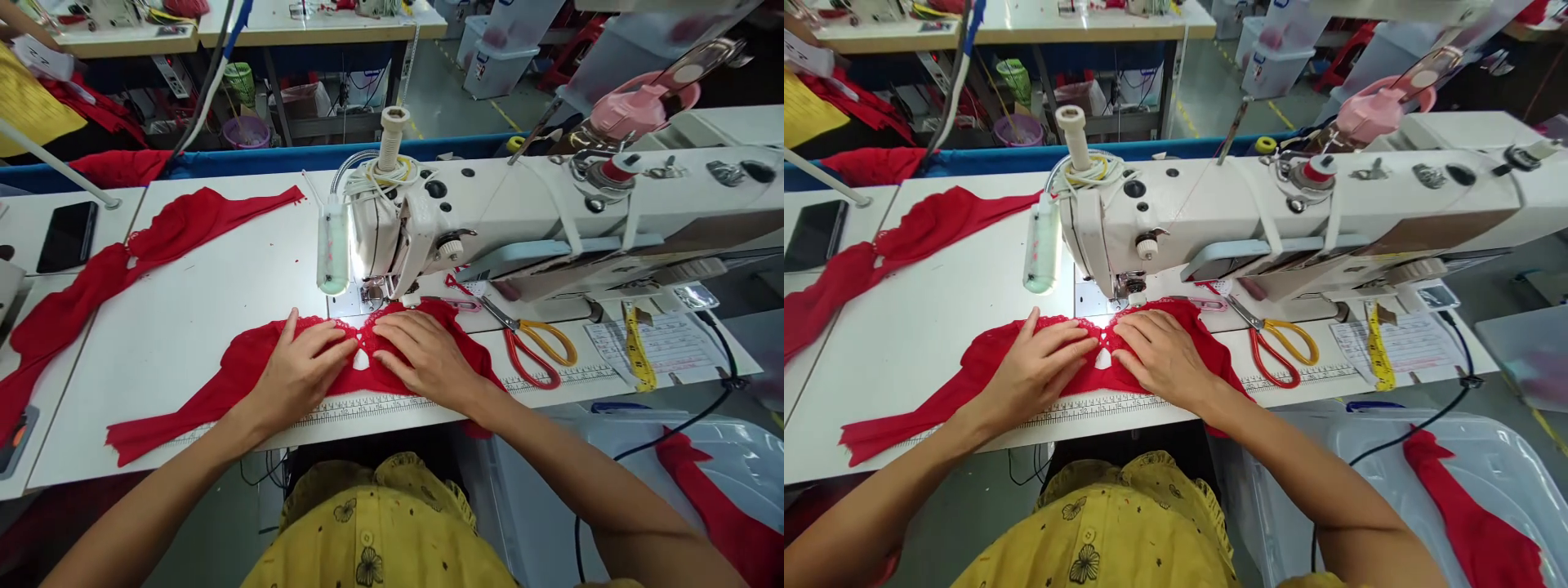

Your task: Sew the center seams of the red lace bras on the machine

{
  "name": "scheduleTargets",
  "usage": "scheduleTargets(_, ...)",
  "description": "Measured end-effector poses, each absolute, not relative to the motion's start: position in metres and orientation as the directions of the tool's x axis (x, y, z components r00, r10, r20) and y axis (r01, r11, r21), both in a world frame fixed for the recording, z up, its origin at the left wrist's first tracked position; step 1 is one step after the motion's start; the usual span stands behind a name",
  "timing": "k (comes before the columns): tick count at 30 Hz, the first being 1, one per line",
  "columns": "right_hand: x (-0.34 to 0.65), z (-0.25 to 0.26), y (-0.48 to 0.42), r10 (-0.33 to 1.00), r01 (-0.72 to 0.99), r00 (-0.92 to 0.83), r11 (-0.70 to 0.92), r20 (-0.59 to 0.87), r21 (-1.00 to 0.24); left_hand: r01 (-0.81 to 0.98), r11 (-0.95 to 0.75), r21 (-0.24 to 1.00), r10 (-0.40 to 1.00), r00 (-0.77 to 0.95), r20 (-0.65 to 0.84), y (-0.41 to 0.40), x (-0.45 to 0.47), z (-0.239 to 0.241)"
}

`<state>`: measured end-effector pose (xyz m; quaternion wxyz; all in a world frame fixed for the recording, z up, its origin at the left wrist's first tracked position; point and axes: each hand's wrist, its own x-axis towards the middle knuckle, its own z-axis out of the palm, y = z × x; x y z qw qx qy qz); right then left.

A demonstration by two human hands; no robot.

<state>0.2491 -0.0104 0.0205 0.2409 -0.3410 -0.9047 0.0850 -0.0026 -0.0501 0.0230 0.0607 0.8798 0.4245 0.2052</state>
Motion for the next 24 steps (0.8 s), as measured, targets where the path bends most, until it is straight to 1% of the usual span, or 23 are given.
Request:
scheduleTargets(2,0.251,0.028,-0.013,0.664,0.585,-0.638,0.747,0.389,-0.315,0.74,-0.582,0.337,0.809,0.484,0.334,-0.046,-0.005,0.034)
scheduleTargets(4,0.249,0.031,-0.015,0.655,0.572,-0.649,0.755,0.386,-0.319,0.751,-0.553,0.361,0.826,0.438,0.354,-0.042,-0.005,0.04)
scheduleTargets(7,0.241,0.029,-0.014,0.625,0.546,-0.692,0.781,0.362,-0.305,0.74,-0.571,0.356,0.814,0.454,0.362,-0.035,0.002,0.038)
scheduleTargets(9,0.237,0.027,-0.011,0.613,0.551,-0.705,0.79,0.357,-0.27,0.764,-0.553,0.331,0.825,0.449,0.343,-0.03,0.007,0.033)
scheduleTargets(12,0.236,0.023,-0.004,0.637,0.616,-0.686,0.766,0.351,-0.186,0.845,-0.475,0.245,0.875,0.424,0.233,-0.021,0.012,0.027)
scheduleTargets(14,0.238,0.02,0.002,0.671,0.671,-0.663,0.729,0.332,-0.132,0.883,-0.432,0.183,0.902,0.417,0.115,-0.015,0.014,0.028)
scheduleTargets(15,0.239,0.019,0.005,0.686,0.693,-0.656,0.713,0.316,-0.109,0.894,-0.409,0.183,0.912,0.407,0.053,-0.011,0.015,0.029)
scheduleTargets(18,0.243,0.019,0.01,0.707,0.717,-0.66,0.694,0.255,-0.068,0.898,-0.352,0.264,0.917,0.387,-0.092,-0.001,0.019,0.037)
scheduleTargets(21,0.244,0.028,0.007,0.678,0.686,-0.698,0.725,0.231,-0.053,0.863,-0.32,0.391,0.898,0.407,-0.166,0.002,0.021,0.046)
scheduleTargets(23,0.246,0.043,-0.001,0.668,0.679,-0.709,0.733,0.225,-0.038,0.814,-0.329,0.478,0.885,0.442,-0.144,-0.002,0.02,0.052)
scheduleTargets(24,0.247,0.052,-0.006,0.681,0.69,-0.703,0.723,0.207,-0.033,0.801,-0.361,0.477,0.889,0.45,-0.082,-0.006,0.019,0.056)
